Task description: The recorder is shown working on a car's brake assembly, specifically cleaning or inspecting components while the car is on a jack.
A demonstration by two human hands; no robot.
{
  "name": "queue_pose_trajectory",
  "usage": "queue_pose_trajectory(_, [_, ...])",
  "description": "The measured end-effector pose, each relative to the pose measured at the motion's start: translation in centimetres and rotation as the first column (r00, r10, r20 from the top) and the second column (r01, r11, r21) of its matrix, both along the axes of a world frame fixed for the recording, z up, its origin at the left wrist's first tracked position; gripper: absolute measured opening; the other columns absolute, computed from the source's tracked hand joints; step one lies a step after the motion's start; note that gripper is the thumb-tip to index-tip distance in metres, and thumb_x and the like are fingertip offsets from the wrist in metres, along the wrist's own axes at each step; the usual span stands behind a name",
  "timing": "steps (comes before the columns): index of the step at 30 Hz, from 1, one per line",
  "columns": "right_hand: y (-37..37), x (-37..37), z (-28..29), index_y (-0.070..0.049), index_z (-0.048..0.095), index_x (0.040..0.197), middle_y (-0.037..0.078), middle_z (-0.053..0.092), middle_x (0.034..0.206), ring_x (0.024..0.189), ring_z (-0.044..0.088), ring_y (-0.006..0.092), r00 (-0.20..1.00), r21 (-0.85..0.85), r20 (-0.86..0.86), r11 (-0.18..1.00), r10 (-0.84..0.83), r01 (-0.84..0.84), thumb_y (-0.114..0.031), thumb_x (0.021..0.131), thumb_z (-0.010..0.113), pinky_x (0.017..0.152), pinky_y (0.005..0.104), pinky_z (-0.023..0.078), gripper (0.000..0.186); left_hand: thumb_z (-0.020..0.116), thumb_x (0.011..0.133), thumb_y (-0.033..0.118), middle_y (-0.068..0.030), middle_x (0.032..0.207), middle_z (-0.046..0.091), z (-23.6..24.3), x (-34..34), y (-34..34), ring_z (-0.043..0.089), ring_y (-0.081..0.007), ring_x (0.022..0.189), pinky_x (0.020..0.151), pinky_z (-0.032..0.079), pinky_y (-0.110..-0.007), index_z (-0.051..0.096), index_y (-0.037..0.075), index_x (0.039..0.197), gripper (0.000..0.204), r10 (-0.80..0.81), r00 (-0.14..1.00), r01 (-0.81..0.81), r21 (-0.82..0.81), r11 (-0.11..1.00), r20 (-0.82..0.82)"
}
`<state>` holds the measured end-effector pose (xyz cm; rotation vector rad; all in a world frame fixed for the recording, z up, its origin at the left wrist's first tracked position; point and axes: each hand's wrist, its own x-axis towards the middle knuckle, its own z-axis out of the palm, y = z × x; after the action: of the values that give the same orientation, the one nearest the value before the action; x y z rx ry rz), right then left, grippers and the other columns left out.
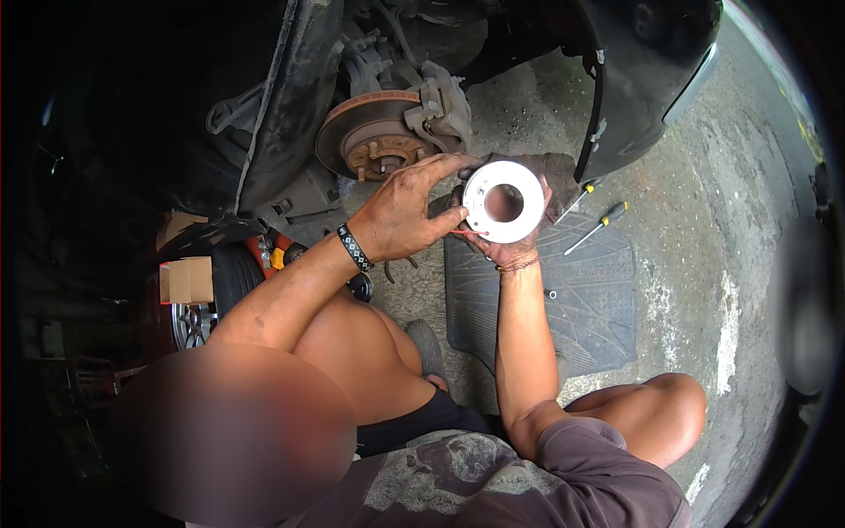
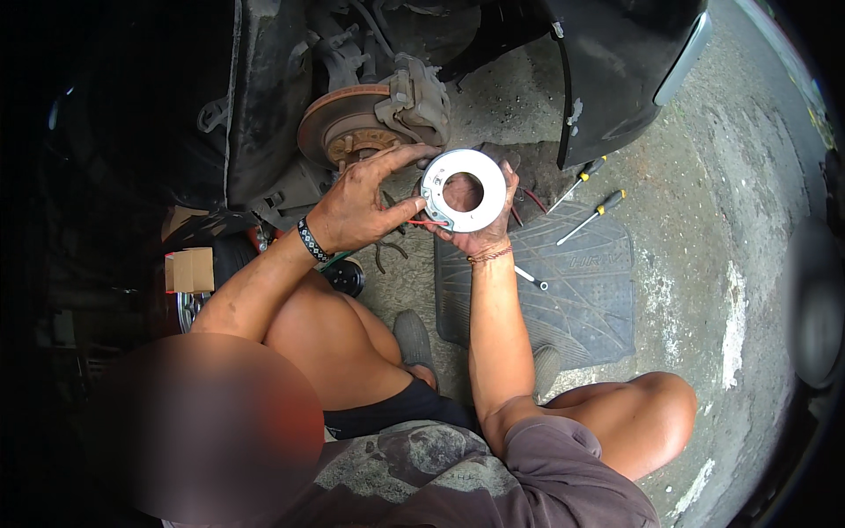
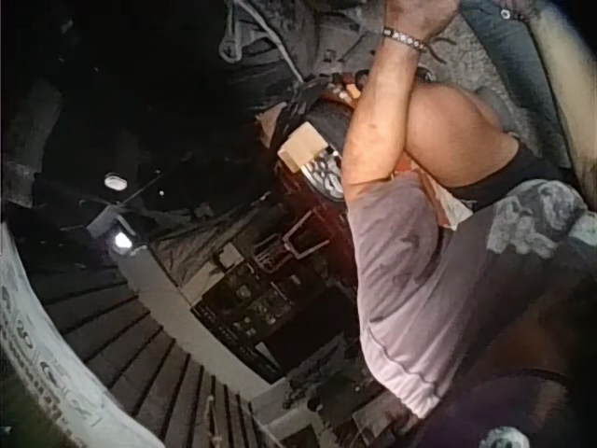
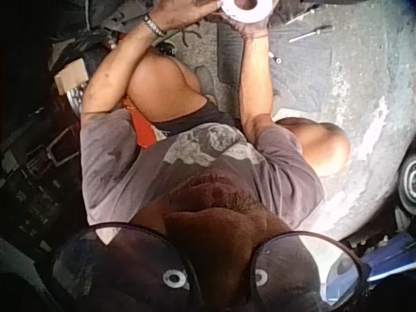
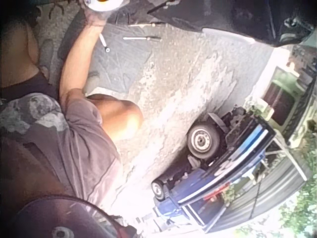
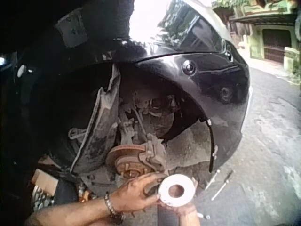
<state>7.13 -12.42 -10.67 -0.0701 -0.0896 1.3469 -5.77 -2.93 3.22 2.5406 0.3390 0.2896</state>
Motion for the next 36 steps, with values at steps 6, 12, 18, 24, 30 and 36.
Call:
queue_pose_trajectory(6, [-0.6, 1.0, 0.2, -0.003, 0.052, 0.126, 0.021, 0.063, 0.108, 0.076, 0.066, 0.0341, 0.994, -0.006, 0.111, 1.0, 0.0, 0.0, -0.082, 0.079, 0.035, 0.05, 0.0404, 0.054, 0.094, 0.07, 0.077, 0.012, -0.0195, 0.126, 0.059, 0.3, 1.2, -0.1, 0.056, -0.0327, 0.121, 0.105, 0.041, -0.04, 0.052, 0.001, 0.131, 0.058, -0.014, 1.0, 0.014, -0.05, 0.999, 0.0])
queue_pose_trajectory(12, [-1.0, 1.3, 1.0, -0.005, 0.057, 0.122, 0.016, 0.065, 0.109, 0.092, 0.066, 0.0332, 0.986, 0.031, 0.168, 1.0, -0.01, 0.005, -0.08, 0.084, 0.031, 0.066, 0.0472, 0.057, 0.088, 0.069, 0.074, 0.007, -0.019, 0.127, 0.059, 2.0, 0.9, -1.1, 0.055, -0.0324, 0.121, 0.104, 0.041, -0.039, 0.053, 0.0, 0.13, 0.059, 0.006, 1.0, -0.005, -0.067, 0.998, 0.014])
queue_pose_trajectory(18, [-1.3, 2.5, 6.1, -0.001, 0.06, 0.12, 0.011, 0.069, 0.1, 0.074, 0.069, 0.0203, 0.963, -0.108, 0.267, 0.993, -0.023, 0.054, -0.059, 0.087, 0.054, 0.057, 0.0313, 0.058, 0.067, 0.065, 0.078, -0.002, -0.0177, 0.126, 0.058, 2.7, 1.3, -1.1, 0.058, -0.0263, 0.116, 0.099, 0.046, -0.037, 0.046, -0.002, 0.135, 0.06, 0.107, 0.982, -0.043, -0.374, 0.926, 0.152])
queue_pose_trajectory(24, [-4.5, 4.8, 14.0, 0.0, 0.048, 0.131, 0.018, 0.056, 0.124, 0.116, 0.054, 0.0289, 0.013, 0.105, 0.991, 0.824, -0.135, 0.557, -0.045, 0.078, 0.07, 0.1, 0.0384, 0.042, 0.073, 0.056, 0.096, 0.018, -0.017, 0.123, 0.058, 2.4, 2.2, -1.2, 0.055, -0.024, 0.118, 0.099, 0.045, -0.035, 0.043, -0.003, 0.137, 0.047, 0.149, 0.944, 0.03, -0.526, 0.85, 0.295])
queue_pose_trajectory(30, [-5.4, 2.1, 16.6, -0.003, 0.046, 0.134, 0.018, 0.054, 0.118, 0.114, 0.054, 0.0345, -0.325, 0.259, 0.945, 0.681, -0.032, 0.685, -0.04, 0.066, 0.082, 0.098, 0.0416, 0.044, 0.086, 0.042, 0.104, 0.038, -0.0127, 0.121, 0.053, -2.6, 1.1, 0.7, 0.054, -0.019, 0.112, 0.099, 0.044, -0.033, 0.047, -0.007, 0.129, 0.052, 0.228, 0.952, 0.033, -0.808, 0.589, 0.205])
queue_pose_trajectory(36, [-6.7, 1.3, 16.8, -0.005, 0.045, 0.135, 0.016, 0.05, 0.118, 0.109, 0.054, 0.0348, -0.462, 0.361, 0.887, 0.636, -0.008, 0.682, -0.032, 0.059, 0.085, 0.097, 0.042, 0.045, 0.09, 0.046, 0.103, 0.037, -0.0028, 0.11, 0.057, -2.2, 1.6, 0.4, 0.053, -0.0106, 0.099, 0.086, 0.044, -0.028, 0.057, 0.004, 0.117, 0.038, 0.121, 0.959, 0.196, -0.91, 0.364, 0.255])
